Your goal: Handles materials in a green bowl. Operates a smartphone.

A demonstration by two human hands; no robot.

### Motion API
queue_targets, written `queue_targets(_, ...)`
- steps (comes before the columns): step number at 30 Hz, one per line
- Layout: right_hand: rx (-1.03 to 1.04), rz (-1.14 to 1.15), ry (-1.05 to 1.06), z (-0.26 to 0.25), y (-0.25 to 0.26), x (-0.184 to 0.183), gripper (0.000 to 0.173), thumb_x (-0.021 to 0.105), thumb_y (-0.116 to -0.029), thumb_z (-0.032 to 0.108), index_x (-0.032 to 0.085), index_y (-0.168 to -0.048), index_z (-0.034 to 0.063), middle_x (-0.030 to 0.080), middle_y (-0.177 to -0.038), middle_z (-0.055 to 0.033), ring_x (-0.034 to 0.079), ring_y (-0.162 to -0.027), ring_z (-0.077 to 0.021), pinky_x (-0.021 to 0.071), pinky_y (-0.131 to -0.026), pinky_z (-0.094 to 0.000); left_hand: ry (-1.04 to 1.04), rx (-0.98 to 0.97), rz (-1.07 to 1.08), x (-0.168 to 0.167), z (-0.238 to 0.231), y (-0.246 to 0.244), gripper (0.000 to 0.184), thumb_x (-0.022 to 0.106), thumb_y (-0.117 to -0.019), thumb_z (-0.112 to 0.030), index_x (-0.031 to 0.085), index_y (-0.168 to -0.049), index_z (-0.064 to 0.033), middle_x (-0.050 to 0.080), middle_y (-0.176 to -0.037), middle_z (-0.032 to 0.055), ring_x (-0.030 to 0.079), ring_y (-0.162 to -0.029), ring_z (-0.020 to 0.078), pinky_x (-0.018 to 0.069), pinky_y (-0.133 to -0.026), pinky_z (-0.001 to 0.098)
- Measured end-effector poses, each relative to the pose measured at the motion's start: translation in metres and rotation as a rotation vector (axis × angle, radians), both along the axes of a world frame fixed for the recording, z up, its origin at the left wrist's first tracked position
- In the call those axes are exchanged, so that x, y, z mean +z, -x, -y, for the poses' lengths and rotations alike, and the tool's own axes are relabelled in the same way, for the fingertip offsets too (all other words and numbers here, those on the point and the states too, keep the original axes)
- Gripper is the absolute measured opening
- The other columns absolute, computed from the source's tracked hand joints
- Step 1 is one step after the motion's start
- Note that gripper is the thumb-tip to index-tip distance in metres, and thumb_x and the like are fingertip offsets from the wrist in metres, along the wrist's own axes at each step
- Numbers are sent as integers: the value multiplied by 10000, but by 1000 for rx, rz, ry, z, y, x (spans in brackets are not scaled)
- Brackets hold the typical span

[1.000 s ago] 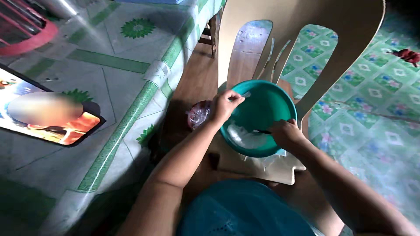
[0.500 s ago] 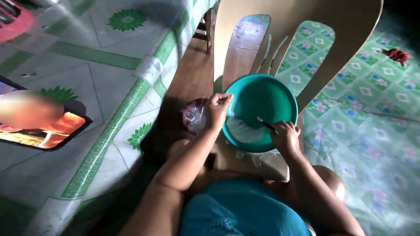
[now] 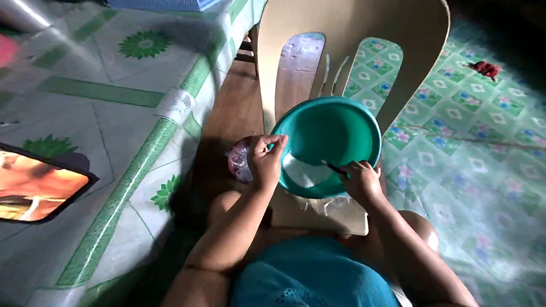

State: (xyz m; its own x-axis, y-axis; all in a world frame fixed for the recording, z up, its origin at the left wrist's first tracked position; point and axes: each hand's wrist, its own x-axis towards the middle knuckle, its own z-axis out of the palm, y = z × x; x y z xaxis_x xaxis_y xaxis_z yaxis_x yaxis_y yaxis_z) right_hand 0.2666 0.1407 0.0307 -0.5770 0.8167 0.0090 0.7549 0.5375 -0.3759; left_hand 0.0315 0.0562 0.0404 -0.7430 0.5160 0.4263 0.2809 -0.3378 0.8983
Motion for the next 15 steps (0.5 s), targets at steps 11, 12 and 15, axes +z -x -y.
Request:
queue_targets(11, 157, 358, -90, -20, 20, 1, 156, 677, -926, 46, 780, -1036, 87, 717, -1071, -142, 585, -1199, -417, 220, -1109, -791, 165, -62, 204, -16, -23, 29, 183, 795, -891, -192, 701, -975, -59, 697, -928, 29, 667, -875, 98, 567, -829, 285)
queue_targets(12, 200, 407, -147, -21, 23, 6, 162, 664, -914, 2, 774, -1020, 58, 716, -1064, -155, 584, -1198, -432, 200, -1116, -802, 185, -71, 216, -16, -23, 31, 190, 790, -897, -198, 699, -988, -59, 700, -930, 28, 666, -873, 96, 565, -829, 286)
queue_targets(15, 303, 626, -161, -23, 39, 16, 188, 610, -933, -43, 762, -1031, 5, 714, -1125, -184, 538, -1285, -457, 167, -1155, -788, 174, -86, 253, -17, -22, 31, 200, 776, -911, -197, 681, -1005, -49, 688, -936, 32, 655, -875, 97, 557, -830, 283)
